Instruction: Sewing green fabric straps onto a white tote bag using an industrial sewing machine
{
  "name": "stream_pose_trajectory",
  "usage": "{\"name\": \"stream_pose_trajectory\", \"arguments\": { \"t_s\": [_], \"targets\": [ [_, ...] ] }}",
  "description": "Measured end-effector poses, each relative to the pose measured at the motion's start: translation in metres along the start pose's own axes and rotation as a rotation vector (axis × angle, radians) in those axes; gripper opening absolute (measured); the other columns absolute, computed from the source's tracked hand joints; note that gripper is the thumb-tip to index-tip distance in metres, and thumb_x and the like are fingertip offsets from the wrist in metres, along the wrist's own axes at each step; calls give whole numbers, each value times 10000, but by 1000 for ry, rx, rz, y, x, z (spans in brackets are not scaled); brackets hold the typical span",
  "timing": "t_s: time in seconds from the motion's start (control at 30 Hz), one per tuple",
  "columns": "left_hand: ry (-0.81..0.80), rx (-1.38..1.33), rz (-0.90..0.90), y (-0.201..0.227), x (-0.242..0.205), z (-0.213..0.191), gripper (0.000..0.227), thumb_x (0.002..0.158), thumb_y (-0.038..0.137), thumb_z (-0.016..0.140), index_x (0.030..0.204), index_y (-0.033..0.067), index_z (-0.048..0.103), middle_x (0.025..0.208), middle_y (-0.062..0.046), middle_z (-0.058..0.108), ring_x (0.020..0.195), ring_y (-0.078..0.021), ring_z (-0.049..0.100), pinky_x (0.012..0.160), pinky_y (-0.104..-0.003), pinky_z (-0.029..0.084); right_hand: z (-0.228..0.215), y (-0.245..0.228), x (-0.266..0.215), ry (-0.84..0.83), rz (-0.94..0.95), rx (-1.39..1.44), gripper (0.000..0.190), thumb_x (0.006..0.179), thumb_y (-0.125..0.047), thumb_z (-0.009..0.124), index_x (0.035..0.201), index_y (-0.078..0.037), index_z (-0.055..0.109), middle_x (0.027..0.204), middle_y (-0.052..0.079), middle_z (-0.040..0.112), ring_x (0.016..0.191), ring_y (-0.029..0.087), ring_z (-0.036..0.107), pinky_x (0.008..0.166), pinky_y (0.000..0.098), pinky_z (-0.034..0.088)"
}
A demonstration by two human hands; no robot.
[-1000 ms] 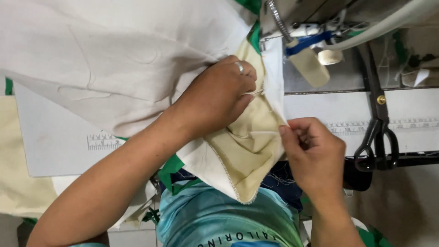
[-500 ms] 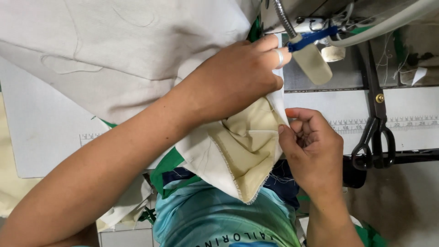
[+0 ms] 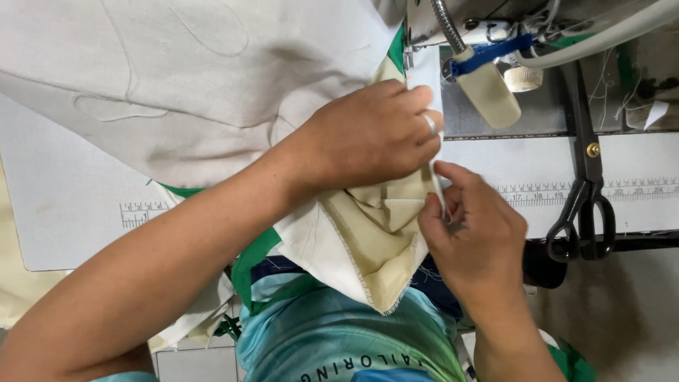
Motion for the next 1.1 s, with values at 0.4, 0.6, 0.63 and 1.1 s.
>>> {"name": "stream_pose_trajectory", "arguments": {
  "t_s": [0.4,0.6,0.63,1.1],
  "targets": [
    [-215,-407,-516,-8,-38,-8,208,660,-94,563,804,54,591,824,-80,560,811,-310,501,684,-421,435,12,-17,8,-237,-309,62,303,836,56,641,1139,67,629,668,80,534,584,213,492,532,356,444],
    [-328,-516,-674,-17,-29,4,116,728,-65,496,709,49,497,689,-117,517,662,-331,500,556,-464,389,12,-7,6,-172,-186,138,278,857,30,648,1134,24,667,637,22,466,544,135,403,515,264,404],
    [-284,-482,-665,-17,-30,5,140,698,-85,486,694,54,505,699,-113,506,698,-330,489,578,-454,393,12,-7,5,-161,-181,136,281,868,18,647,1149,22,661,655,26,477,559,140,419,535,271,417],
    [-306,-595,-782,-16,-24,3,74,887,31,498,864,13,567,787,-146,544,711,-334,528,434,-461,395,19,-10,6,-249,-245,42,346,849,-34,620,1188,35,629,785,68,608,714,229,572,661,398,451]
  ]
}}
Point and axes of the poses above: each hand's wrist, its own x-axis towards the middle knuckle, its own z-axis out of the palm, y = z × x, the point moved 6 cm from there along x, towards the middle knuckle
